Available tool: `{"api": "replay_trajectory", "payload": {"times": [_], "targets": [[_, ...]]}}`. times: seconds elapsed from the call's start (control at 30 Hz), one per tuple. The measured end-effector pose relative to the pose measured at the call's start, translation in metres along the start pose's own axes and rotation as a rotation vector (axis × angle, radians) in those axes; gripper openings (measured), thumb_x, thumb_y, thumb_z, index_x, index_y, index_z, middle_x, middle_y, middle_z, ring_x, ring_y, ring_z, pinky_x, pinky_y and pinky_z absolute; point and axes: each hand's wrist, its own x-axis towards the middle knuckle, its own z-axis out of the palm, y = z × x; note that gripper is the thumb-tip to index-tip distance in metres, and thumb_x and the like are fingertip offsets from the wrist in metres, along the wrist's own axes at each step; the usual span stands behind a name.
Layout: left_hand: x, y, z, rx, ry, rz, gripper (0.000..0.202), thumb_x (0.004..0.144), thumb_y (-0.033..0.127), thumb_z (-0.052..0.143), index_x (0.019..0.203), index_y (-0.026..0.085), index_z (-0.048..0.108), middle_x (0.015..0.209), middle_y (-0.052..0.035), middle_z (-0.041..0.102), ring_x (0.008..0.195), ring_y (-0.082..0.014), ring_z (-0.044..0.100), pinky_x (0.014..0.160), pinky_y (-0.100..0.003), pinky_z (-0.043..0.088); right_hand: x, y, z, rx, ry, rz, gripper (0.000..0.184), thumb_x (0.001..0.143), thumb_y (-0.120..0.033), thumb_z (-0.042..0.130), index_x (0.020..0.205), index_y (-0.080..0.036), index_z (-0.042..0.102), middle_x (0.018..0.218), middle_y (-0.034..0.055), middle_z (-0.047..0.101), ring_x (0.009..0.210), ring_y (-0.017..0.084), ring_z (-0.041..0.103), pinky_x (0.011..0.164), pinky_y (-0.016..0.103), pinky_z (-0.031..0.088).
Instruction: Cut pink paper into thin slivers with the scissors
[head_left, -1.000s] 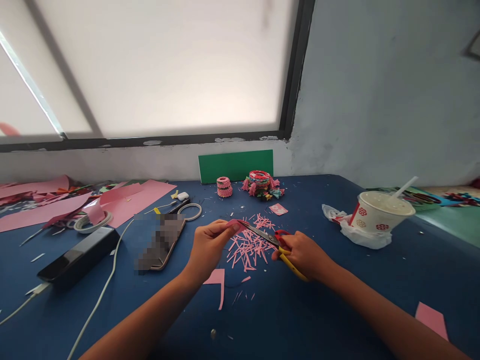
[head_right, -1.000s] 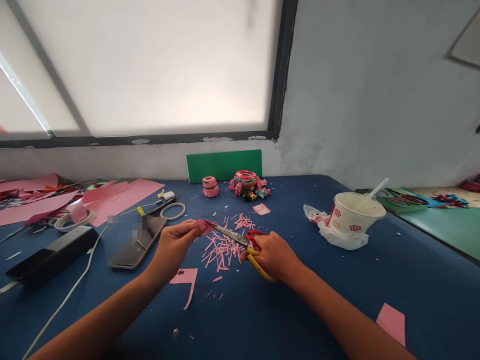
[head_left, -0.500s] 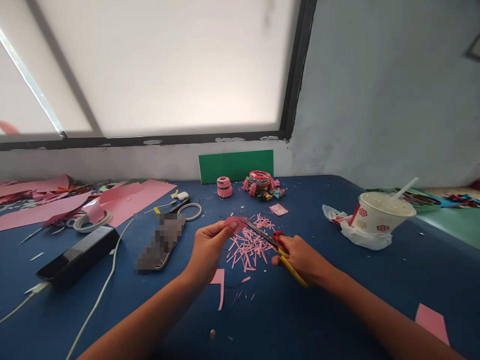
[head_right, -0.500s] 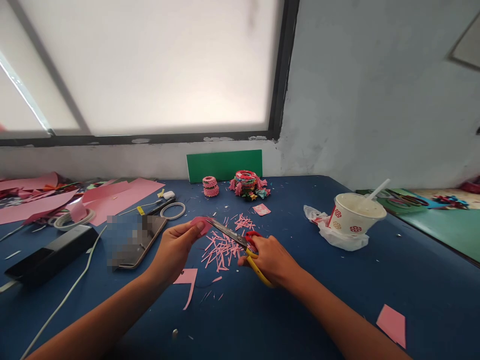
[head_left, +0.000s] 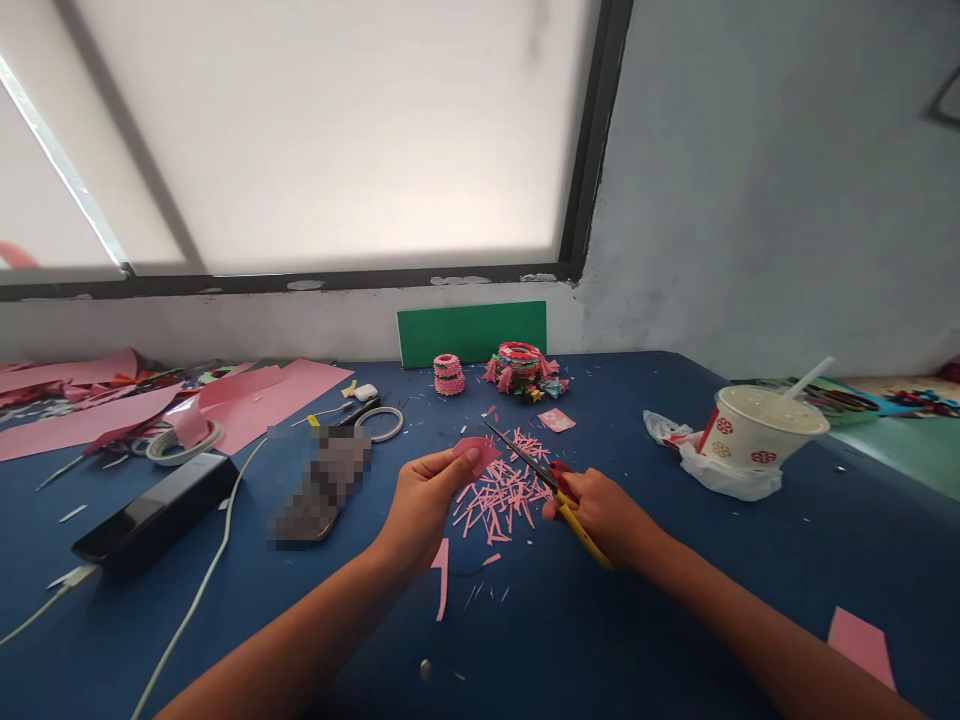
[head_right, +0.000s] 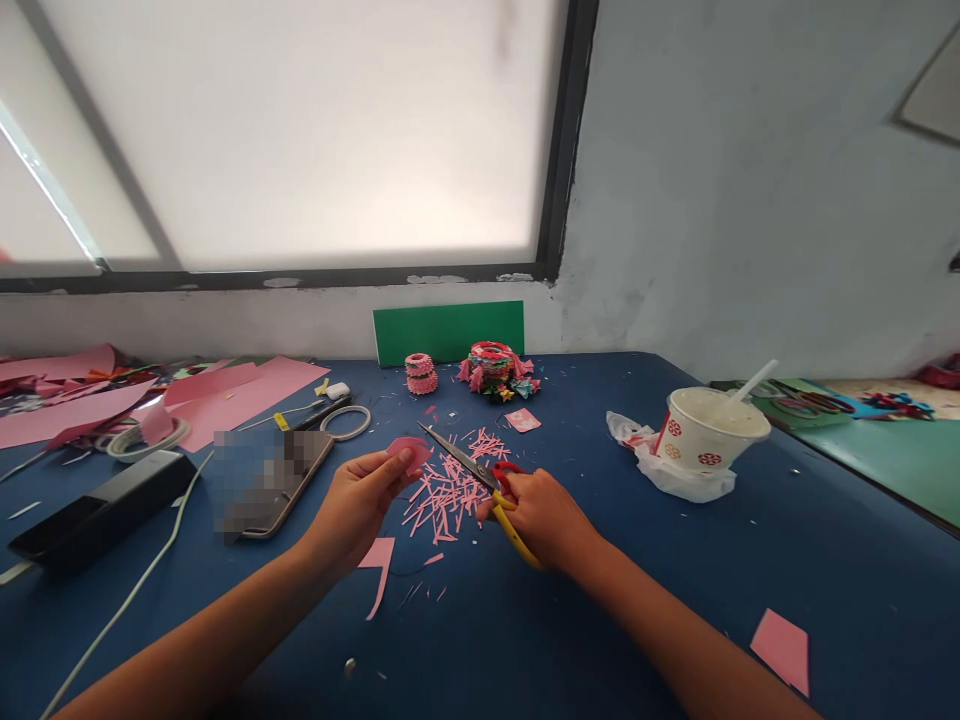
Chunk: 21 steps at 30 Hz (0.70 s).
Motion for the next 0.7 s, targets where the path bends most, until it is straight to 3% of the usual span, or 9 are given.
{"api": "replay_trajectory", "payload": {"times": [0.13, 0.27, 0.53, 0.7], "targets": [[0.0001, 0.0007, 0.0, -0.037, -0.006, 0.006, 0.016, 0.064, 0.029, 0.073, 0.071, 0.015, 0.073, 0.073, -0.005, 0.07, 0.072, -0.0125, 0.06, 0.074, -0.024, 0.047, 0.0003, 0.002, -0.0019, -0.034, 0.012, 0.028, 0.041, 0.081, -0.055, 0.038, 0.065, -0.02, 0.053, 0.064, 0.0045, 0.06, 0.063, 0.021, 0.052, 0.055, 0.027, 0.033], [0.0003, 0.0026, -0.0001, -0.071, 0.003, 0.023, 0.014, 0.063, 0.028, 0.074, 0.07, 0.015, 0.073, 0.071, -0.0033, 0.07, 0.069, -0.0107, 0.06, 0.074, -0.023, 0.047, -0.0011, -0.0008, -0.0051, -0.032, -0.007, 0.058, 0.042, 0.075, -0.061, 0.044, 0.07, -0.02, 0.051, 0.071, 0.0059, 0.06, 0.068, 0.022, 0.052, 0.056, 0.027, 0.035], [0.0006, 0.0036, 0.0011, -0.085, 0.03, 0.023, 0.014, 0.06, 0.028, 0.076, 0.066, 0.016, 0.073, 0.066, -0.0016, 0.069, 0.066, -0.0095, 0.059, 0.074, -0.022, 0.047, -0.0025, -0.007, -0.0045, -0.013, -0.023, 0.05, 0.042, 0.074, -0.059, 0.047, 0.073, -0.018, 0.054, 0.073, 0.0063, 0.06, 0.07, 0.023, 0.052, 0.057, 0.028, 0.036], [0.0008, 0.0003, 0.0005, -0.011, -0.011, -0.01, 0.017, 0.061, 0.03, 0.075, 0.07, 0.015, 0.073, 0.072, -0.0048, 0.07, 0.072, -0.0121, 0.06, 0.075, -0.024, 0.046, -0.0018, -0.0028, -0.0022, -0.012, -0.005, -0.031, 0.046, 0.086, -0.051, 0.031, 0.07, -0.021, 0.062, 0.072, 0.0044, 0.061, 0.065, 0.02, 0.051, 0.059, 0.028, 0.034]]}}
